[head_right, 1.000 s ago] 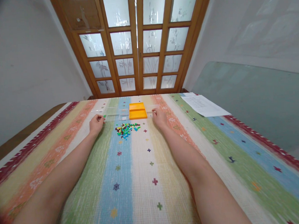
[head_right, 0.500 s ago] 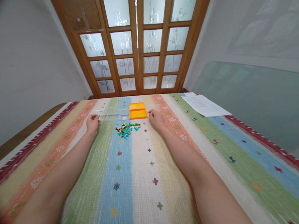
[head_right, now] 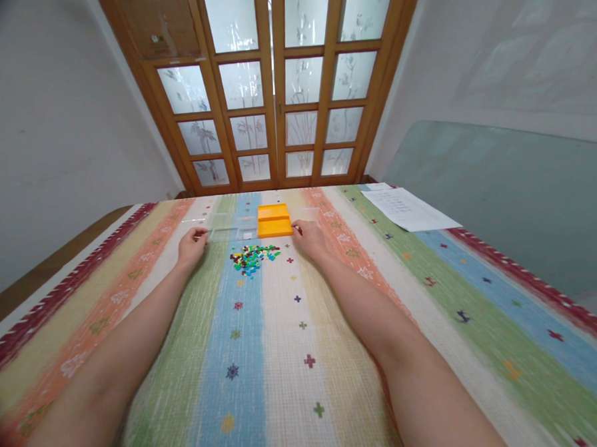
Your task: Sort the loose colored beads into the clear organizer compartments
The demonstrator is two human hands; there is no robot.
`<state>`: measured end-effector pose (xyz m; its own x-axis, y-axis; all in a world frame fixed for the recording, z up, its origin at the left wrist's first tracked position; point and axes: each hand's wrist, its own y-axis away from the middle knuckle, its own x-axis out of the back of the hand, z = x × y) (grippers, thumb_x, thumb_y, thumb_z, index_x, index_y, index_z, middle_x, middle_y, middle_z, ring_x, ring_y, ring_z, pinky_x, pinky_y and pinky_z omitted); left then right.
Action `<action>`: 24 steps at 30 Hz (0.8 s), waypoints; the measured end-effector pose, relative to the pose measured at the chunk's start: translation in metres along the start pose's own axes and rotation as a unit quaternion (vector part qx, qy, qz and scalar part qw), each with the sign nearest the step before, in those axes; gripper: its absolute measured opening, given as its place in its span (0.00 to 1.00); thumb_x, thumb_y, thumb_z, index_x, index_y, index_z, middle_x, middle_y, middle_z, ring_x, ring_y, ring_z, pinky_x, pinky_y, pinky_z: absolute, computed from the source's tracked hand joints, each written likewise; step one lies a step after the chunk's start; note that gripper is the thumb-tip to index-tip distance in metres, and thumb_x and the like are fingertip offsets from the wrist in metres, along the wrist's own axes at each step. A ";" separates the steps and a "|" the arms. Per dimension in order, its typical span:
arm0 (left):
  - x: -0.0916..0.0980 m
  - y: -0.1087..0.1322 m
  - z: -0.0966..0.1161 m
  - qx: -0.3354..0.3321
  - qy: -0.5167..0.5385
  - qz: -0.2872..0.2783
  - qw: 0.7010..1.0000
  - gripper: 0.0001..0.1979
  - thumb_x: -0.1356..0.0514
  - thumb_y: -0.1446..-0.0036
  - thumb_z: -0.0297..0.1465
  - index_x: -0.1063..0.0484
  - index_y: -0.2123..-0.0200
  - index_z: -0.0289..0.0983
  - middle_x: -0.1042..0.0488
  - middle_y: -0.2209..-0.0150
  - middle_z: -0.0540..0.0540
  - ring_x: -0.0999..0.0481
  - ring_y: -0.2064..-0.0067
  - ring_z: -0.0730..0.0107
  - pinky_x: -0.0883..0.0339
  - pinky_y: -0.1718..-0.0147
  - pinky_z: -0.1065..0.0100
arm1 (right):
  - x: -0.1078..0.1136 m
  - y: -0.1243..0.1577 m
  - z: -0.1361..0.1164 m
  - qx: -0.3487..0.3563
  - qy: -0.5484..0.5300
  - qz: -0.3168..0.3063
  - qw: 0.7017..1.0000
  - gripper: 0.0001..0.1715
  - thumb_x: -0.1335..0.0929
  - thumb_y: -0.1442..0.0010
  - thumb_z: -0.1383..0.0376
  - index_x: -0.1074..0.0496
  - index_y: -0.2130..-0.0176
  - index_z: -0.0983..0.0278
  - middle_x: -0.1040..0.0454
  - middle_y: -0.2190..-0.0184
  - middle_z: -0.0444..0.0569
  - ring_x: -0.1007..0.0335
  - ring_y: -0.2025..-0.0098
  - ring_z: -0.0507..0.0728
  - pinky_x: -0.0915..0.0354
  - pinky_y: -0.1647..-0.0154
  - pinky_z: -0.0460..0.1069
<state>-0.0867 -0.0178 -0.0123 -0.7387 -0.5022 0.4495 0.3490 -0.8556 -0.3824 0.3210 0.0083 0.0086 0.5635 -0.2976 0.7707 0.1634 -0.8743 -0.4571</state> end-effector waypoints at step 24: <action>-0.001 0.027 0.041 -0.128 0.005 -0.336 0.933 0.12 0.37 0.47 0.37 0.21 0.62 0.38 0.21 0.65 0.45 0.26 0.65 0.64 0.32 0.63 0.64 | -0.003 0.003 -0.007 0.039 -0.013 -0.031 0.999 0.15 0.35 0.33 0.63 0.20 0.53 0.60 0.18 0.58 0.51 0.25 0.57 0.60 0.35 0.52 0.52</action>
<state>-0.0532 -0.0458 0.0098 -0.7468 0.1383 0.6506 -0.3428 -0.9183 -0.1982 0.3136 0.0040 0.0082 0.5704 -0.2328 0.7877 0.2611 -0.8579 -0.4425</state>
